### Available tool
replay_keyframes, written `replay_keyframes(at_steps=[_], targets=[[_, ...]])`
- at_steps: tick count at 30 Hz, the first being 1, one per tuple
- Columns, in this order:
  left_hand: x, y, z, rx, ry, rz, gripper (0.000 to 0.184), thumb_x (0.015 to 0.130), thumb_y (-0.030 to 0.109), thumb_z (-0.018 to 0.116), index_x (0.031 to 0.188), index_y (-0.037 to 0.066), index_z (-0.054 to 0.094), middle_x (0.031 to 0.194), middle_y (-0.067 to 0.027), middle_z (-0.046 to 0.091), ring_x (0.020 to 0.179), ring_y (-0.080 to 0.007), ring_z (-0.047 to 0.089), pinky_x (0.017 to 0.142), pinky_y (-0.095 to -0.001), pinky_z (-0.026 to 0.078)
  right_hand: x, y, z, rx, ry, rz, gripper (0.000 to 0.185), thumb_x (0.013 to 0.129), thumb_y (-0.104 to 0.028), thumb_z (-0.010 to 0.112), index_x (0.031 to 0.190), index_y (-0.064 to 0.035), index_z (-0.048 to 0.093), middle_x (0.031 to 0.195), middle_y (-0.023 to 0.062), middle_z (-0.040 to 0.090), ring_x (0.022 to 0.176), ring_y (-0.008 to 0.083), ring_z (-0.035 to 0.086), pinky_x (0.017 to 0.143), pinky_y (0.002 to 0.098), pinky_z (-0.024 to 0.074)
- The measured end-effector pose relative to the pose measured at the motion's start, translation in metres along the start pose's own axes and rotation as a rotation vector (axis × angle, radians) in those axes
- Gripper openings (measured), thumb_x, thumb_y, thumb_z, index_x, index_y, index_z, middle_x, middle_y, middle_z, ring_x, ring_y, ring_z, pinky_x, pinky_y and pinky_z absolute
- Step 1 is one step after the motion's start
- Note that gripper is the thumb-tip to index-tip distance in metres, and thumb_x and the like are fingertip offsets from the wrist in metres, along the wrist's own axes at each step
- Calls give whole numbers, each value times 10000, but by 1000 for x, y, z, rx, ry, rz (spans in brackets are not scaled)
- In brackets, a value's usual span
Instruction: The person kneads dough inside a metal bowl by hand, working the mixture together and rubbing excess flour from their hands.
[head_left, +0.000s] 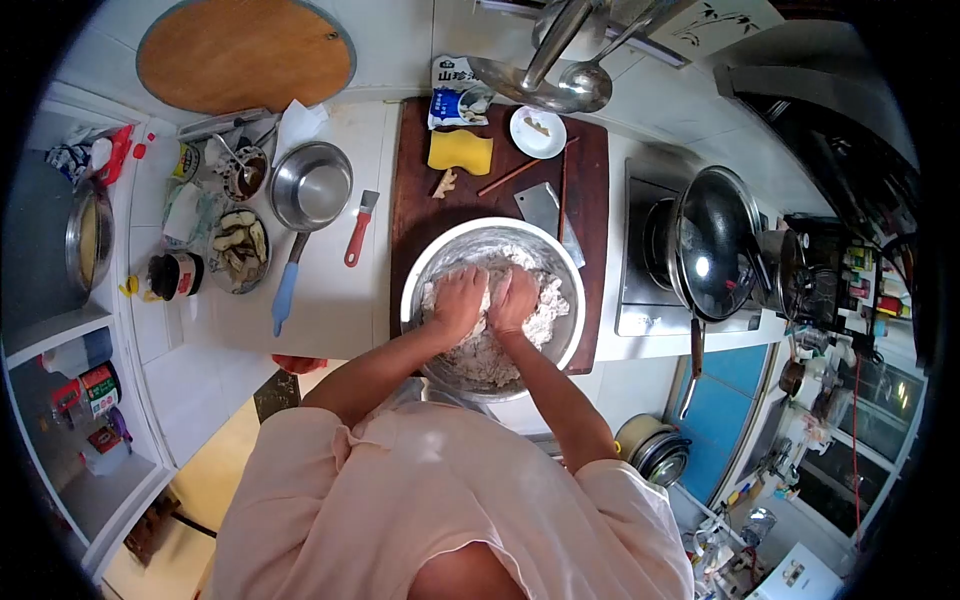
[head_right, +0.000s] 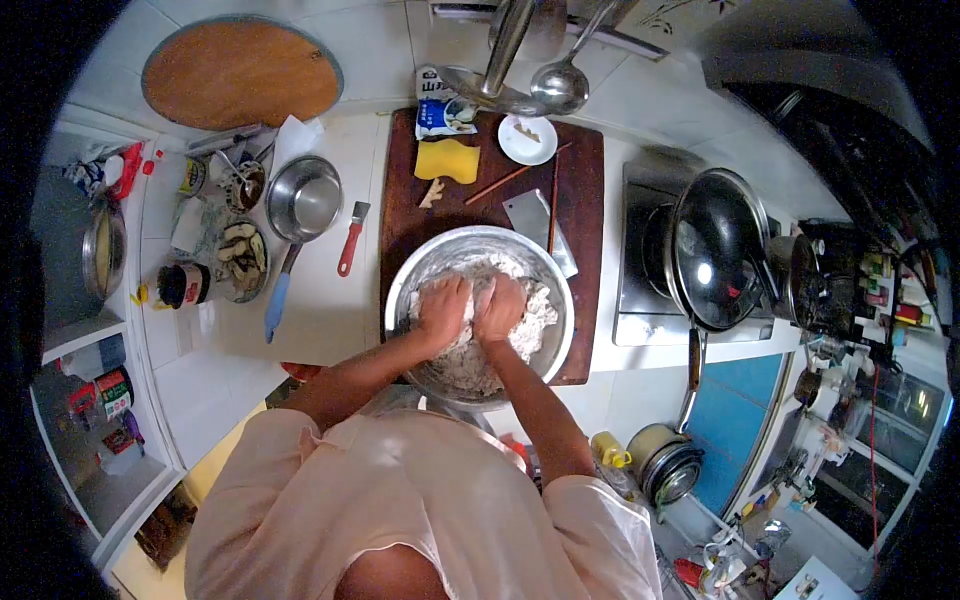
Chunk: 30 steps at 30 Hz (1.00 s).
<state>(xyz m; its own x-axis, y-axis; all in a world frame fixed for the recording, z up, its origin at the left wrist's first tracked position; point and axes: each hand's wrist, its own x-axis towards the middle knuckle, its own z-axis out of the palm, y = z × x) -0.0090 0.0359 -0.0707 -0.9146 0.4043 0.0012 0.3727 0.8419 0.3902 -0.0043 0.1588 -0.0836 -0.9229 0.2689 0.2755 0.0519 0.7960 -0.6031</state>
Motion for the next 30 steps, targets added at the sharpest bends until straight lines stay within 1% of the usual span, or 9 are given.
replay_keyframes(at_steps=[2, 3, 8, 16, 17, 20, 23, 26, 30], targets=[[7, -1, 1, -61, -108, -59, 380, 700, 103, 635, 1063, 30, 551, 1053, -134, 584, 986, -301, 582, 823, -487, 420, 13, 2, 2, 63, 13, -11, 339, 928, -263, 393, 732, -12, 512, 713, 226, 532, 726, 427, 518, 664, 496, 372], [13, -1, -4, -64, -66, -56, 323, 682, 79, 632, 992, 31, 554, 953, -144, 617, 872, -323, 624, 764, -486, 448, 15, 11, 7, 69, 4, -24, 362, 934, -263, 390, 704, -10, 510, 653, 224, 515, 659, 430, 514, 618, 501, 380], [22, -13, 4, -115, -29, -15, 313, 666, 124, 690, 945, 55, 567, 911, -140, 632, 841, -302, 653, 707, -433, 504, 23, 14, 11, 13, -23, -4, 377, 940, -279, 412, 721, -7, 552, 665, 226, 545, 651, 422, 537, 605, 498, 412], [-68, 7, -54, -121, -104, 310, 613, 682, 161, 727, 1241, 47, 505, 1287, -141, 453, 1209, -347, 403, 990, -496, 339, 18, -29, -77, 49, -381, -150, 245, 898, -214, 538, 785, -11, 614, 696, 219, 578, 688, 412, 564, 643, 483, 441], [-78, 11, -56, -118, -121, 304, 618, 680, 159, 724, 1244, 43, 499, 1283, -140, 453, 1208, -344, 395, 988, -496, 337, 7, -24, -73, 56, -322, -311, 152, 855, -153, 579, 831, -8, 615, 763, 209, 596, 752, 403, 569, 689, 479, 440], [-86, 7, -51, -77, -117, 246, 645, 667, 157, 722, 1252, 30, 484, 1268, -140, 458, 1196, -336, 389, 978, -493, 335, -28, -9, -55, 106, -287, -281, 190, 842, -153, 540, 943, -1, 596, 952, 207, 587, 893, 402, 536, 784, 486, 402], [-73, 4, -34, -100, -88, 187, 690, 632, 121, 714, 1260, -2, 457, 1210, -136, 481, 1138, -320, 428, 937, -483, 354, -64, -22, -55, -8, -158, -144, 225, 851, -189, 517, 951, -7, 604, 967, 205, 586, 918, 402, 529, 814, 494, 390], [-58, -1, -23, -70, -131, 185, 651, 650, 87, 682, 1256, 2, 461, 1188, -126, 484, 1124, -310, 435, 916, -482, 366, -65, -32, -38, -82, -121, 26, 258, 883, -234, 479, 931, -20, 613, 959, 188, 597, 907, 393, 531, 821, 491, 379], [-24, -2, -20, 6, -216, 59, 290, 750, 111, 576, 1028, 37, 546, 1036, -132, 589, 1008, -272, 558, 869, -492, 412, -34, -24, -17, -17, -40, -32, 285, 900, -255, 443, 900, -23, 609, 901, 181, 596, 870, 387, 534, 779, 483, 378]])
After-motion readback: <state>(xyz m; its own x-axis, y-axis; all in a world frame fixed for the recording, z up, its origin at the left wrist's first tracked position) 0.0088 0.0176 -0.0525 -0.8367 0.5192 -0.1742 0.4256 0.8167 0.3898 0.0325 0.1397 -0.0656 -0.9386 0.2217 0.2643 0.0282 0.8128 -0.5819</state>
